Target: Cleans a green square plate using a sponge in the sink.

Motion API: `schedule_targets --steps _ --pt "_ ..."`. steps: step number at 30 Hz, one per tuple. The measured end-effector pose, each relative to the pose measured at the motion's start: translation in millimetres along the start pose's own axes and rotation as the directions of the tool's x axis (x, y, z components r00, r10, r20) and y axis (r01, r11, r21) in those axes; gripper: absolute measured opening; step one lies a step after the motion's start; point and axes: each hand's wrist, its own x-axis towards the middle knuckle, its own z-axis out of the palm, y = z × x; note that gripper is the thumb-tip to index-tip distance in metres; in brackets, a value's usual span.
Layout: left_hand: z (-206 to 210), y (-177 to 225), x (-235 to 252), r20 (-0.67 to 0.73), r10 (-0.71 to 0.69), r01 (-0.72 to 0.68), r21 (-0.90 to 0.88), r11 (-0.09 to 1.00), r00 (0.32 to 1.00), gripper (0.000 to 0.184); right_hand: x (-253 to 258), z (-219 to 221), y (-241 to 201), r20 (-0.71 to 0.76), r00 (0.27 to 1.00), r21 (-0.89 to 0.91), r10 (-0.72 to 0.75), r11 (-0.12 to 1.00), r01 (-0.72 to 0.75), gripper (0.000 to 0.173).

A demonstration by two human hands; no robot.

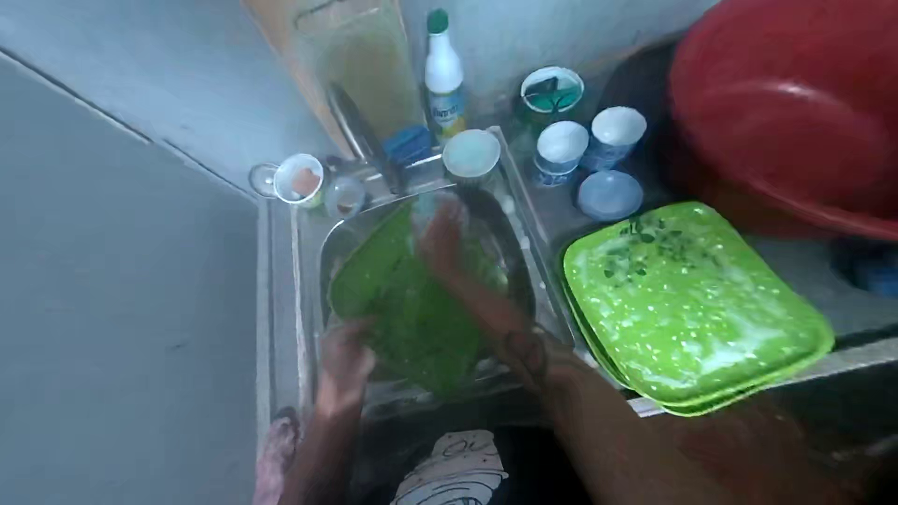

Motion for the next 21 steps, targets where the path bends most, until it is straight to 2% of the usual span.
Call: schedule_targets --steps 1,3,4,6,7,8,9,11,12,14,17,19,20,21 --pt "3 -2 3 -0.008 -0.023 0.023 -0.010 1.000 1.000 0.023 -12 28 5 -0.115 0.988 0.141 -0.100 0.983 0.116 0.057" --pt "5 -2 13 0.035 -0.048 0.049 -0.037 0.998 0.998 0.028 -44 53 -6 -0.068 0.941 0.268 -0.332 0.902 0.338 0.048" --pt "4 -2 18 0.048 -0.013 0.015 -0.038 0.999 0.999 0.032 -61 58 -9 -0.031 0.890 0.289 -0.454 0.849 0.443 0.042" --pt "-8 4 27 0.134 0.104 -0.100 -0.036 0.994 0.986 0.035 -79 52 1 0.062 0.762 0.290 -0.644 0.742 0.604 0.042" --pt "-16 9 31 0.166 0.149 -0.142 -0.055 0.988 0.975 0.046 -76 51 15 0.061 0.696 0.246 -0.716 0.686 0.685 0.042" --pt "-20 14 33 0.161 0.179 -0.170 -0.065 0.983 0.971 0.049 -66 49 31 0.043 0.670 0.193 -0.741 0.664 0.722 0.041" --pt "-24 17 33 0.142 0.204 -0.195 -0.073 0.978 0.969 0.046 -52 42 44 0.063 0.703 0.135 -0.708 0.704 0.697 0.042" --pt "-28 18 32 0.162 0.207 -0.191 -0.107 0.976 0.965 0.048 -18 36 59 0.083 0.853 0.023 -0.516 0.857 0.516 0.052" --pt "-27 15 30 0.213 0.174 -0.149 -0.125 0.981 0.962 0.051 -4 37 58 0.028 0.902 0.004 -0.431 0.902 0.431 0.055" --pt "-18 5 28 0.268 0.104 -0.067 -0.144 0.987 0.958 0.055 7 39 37 -0.045 0.932 -0.020 -0.359 0.933 0.359 0.059" --pt "-11 -5 30 0.229 0.089 -0.077 -0.059 0.995 0.969 0.053 -37 51 -2 -0.002 0.869 0.091 -0.495 0.865 0.493 0.060" --pt "-12 2 32 0.142 0.088 -0.094 0.043 0.995 0.986 0.048 -79 46 -7 0.222 0.779 0.233 -0.587 0.807 0.542 0.067" --pt "-14 8 34 0.060 0.087 -0.091 0.063 0.994 0.994 0.046 -93 36 -1 0.357 0.709 0.259 -0.608 0.794 0.551 0.074" --pt "-14 15 38 -0.089 0.085 -0.077 0.094 0.993 0.992 0.044 -101 23 8 0.470 0.642 0.259 -0.605 0.790 0.555 0.078"
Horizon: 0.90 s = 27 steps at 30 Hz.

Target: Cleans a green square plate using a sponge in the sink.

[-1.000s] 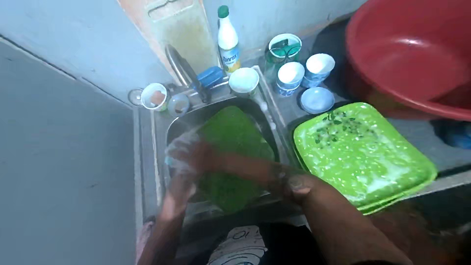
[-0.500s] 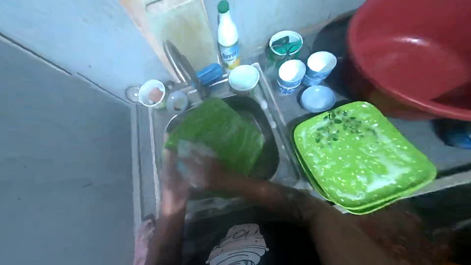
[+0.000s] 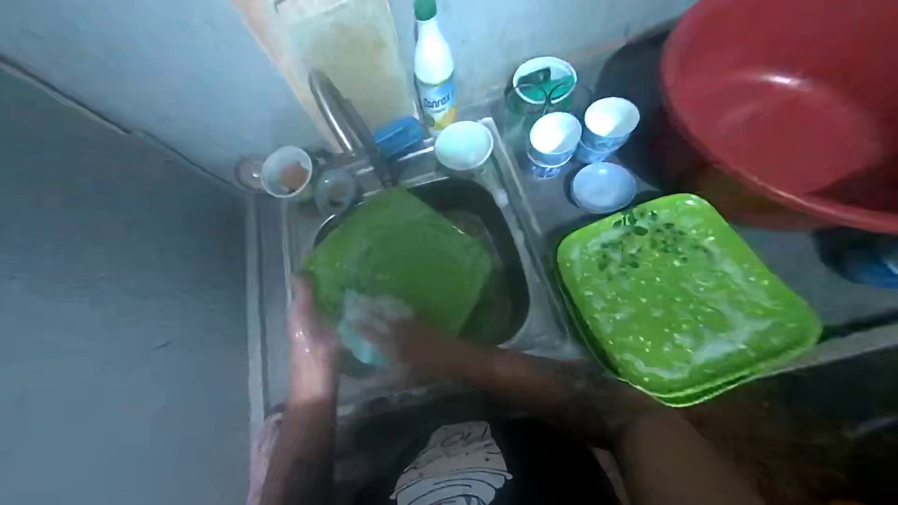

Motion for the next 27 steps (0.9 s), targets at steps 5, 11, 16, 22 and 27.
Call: schedule_targets --steps 5,11,16,22,27 --pt "-15 17 9 -0.268 -0.149 0.148 -0.024 0.989 0.952 0.040 -43 -64 16 0.074 0.997 -0.042 0.006 0.999 -0.003 0.049" --pt "-48 16 18 0.147 -0.152 0.118 0.214 0.970 0.977 0.026 -15 -150 35 -0.471 0.852 0.377 0.227 0.926 -0.038 0.046" --pt "-13 12 -11 0.287 -0.172 0.150 0.099 0.984 0.942 0.042 31 -122 61 -0.828 0.553 0.052 0.093 0.995 -0.088 0.047" --pt "9 1 -37 0.237 -0.194 0.124 0.281 0.952 0.952 0.024 35 -36 15 -0.524 0.744 -0.272 -0.414 0.909 0.315 0.034" --pt "21 9 -52 0.234 -0.091 -0.005 0.379 0.925 0.968 0.044 69 -100 65 -0.804 0.584 -0.121 -0.109 0.992 0.019 0.034"
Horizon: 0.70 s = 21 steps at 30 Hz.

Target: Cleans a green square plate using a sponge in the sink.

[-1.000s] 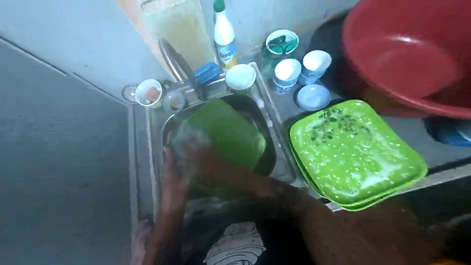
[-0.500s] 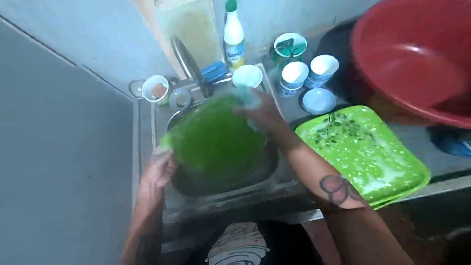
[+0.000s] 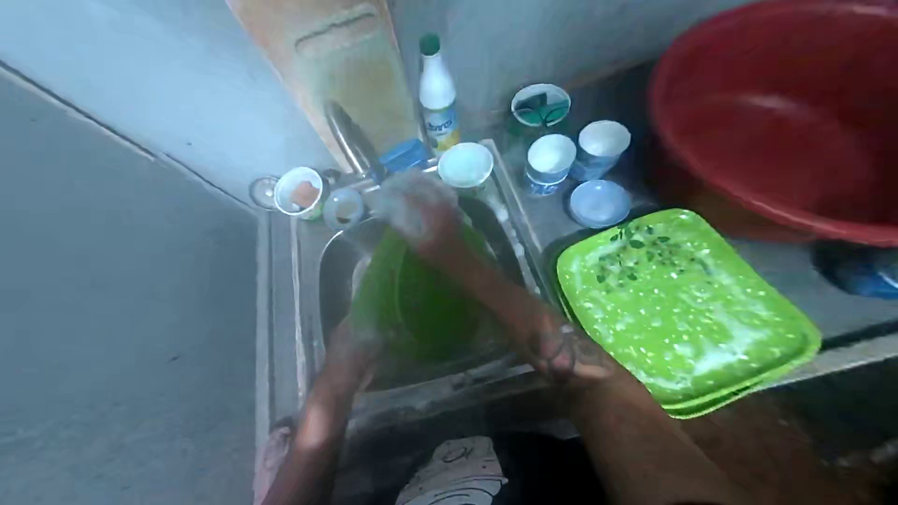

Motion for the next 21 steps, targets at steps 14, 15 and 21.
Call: schedule_targets --steps 14,15,21 --pt "-2 -16 14 0.076 -0.062 0.076 -0.203 0.976 0.995 0.023 -20 26 -30 0.189 0.963 0.014 -0.195 0.981 0.196 0.033" --pt "-1 -17 13 0.064 -0.055 0.069 -0.238 0.969 0.996 0.023 -12 25 -10 0.145 0.985 -0.047 -0.093 0.994 0.101 0.034" --pt "-4 -14 21 -0.127 -0.044 -0.003 -0.351 0.937 0.991 0.022 -68 -32 11 0.326 0.735 -0.235 0.594 0.804 -0.546 0.062"
